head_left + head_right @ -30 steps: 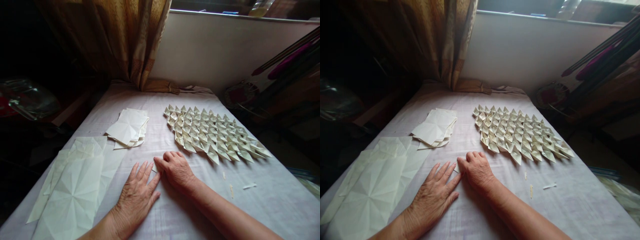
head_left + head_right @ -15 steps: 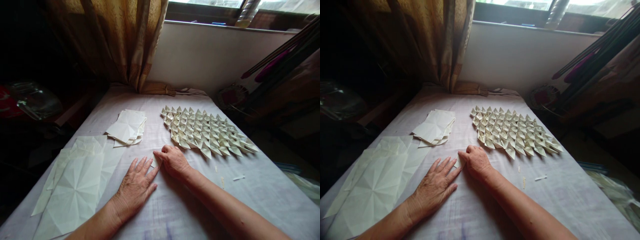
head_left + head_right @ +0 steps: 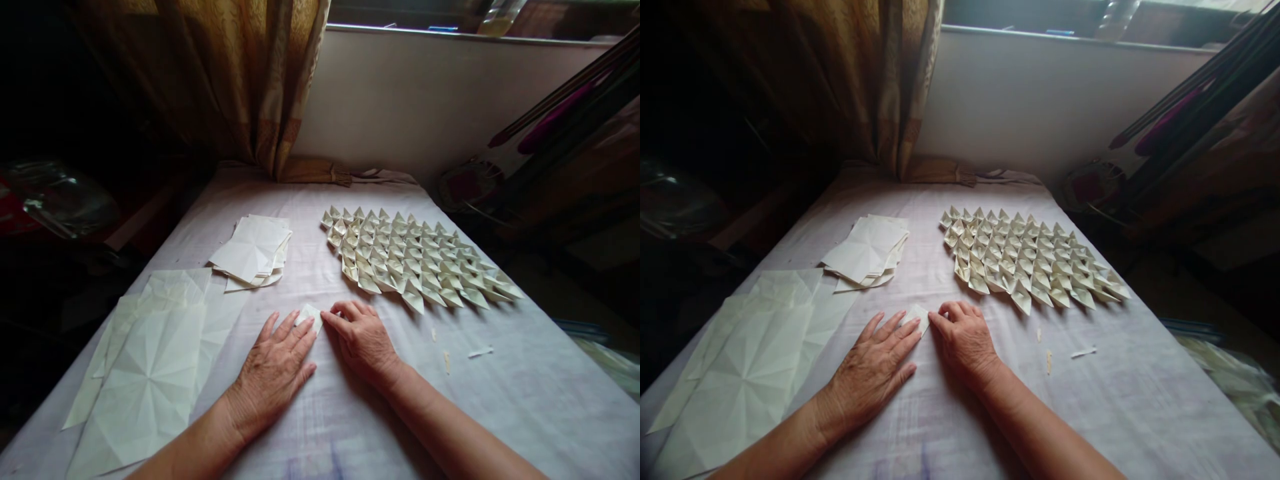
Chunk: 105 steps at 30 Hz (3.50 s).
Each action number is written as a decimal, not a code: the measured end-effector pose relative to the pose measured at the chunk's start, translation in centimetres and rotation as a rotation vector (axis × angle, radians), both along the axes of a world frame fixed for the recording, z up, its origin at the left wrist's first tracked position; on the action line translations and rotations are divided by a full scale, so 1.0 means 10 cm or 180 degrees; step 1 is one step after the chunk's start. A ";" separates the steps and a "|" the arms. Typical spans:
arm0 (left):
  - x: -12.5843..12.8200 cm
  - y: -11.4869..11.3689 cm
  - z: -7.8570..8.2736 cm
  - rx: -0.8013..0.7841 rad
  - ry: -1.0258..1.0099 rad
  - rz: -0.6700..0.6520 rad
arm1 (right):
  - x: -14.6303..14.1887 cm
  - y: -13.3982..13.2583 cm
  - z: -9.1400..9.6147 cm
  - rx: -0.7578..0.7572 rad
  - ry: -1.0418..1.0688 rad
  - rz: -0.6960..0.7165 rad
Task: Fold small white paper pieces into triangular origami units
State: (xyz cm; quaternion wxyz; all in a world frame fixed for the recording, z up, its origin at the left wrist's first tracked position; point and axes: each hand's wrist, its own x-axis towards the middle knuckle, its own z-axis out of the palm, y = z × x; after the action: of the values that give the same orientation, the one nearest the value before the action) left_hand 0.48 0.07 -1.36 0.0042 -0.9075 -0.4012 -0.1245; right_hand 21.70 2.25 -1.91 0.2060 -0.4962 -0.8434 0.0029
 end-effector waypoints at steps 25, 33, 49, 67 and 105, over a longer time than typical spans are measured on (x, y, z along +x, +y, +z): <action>-0.08 0.19 0.03 -0.0076 -0.0876 0.0246 | -0.07 -0.03 -0.02 -0.0185 0.0724 0.0242; -0.07 0.19 0.05 0.0060 -0.0917 0.0176 | -0.09 -0.05 -0.01 -0.0018 0.0620 0.0318; -0.06 0.17 0.02 0.0159 -0.0856 0.0176 | -0.12 -0.05 -0.02 0.0123 0.0600 0.0419; -0.07 0.18 0.00 -0.0145 -0.0939 0.0653 | -0.26 0.04 0.06 -0.0155 -0.0071 -0.0316; 0.03 0.22 -0.03 -0.0390 -0.0813 0.1227 | -0.37 0.11 0.05 -0.0229 0.0036 -0.0728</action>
State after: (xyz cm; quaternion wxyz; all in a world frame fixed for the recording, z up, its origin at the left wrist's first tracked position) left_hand 0.78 2.31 -1.65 -0.0779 -0.7896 -0.5711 -0.2107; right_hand 17.97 3.31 -1.40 0.1918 -0.5962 -0.7795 0.0125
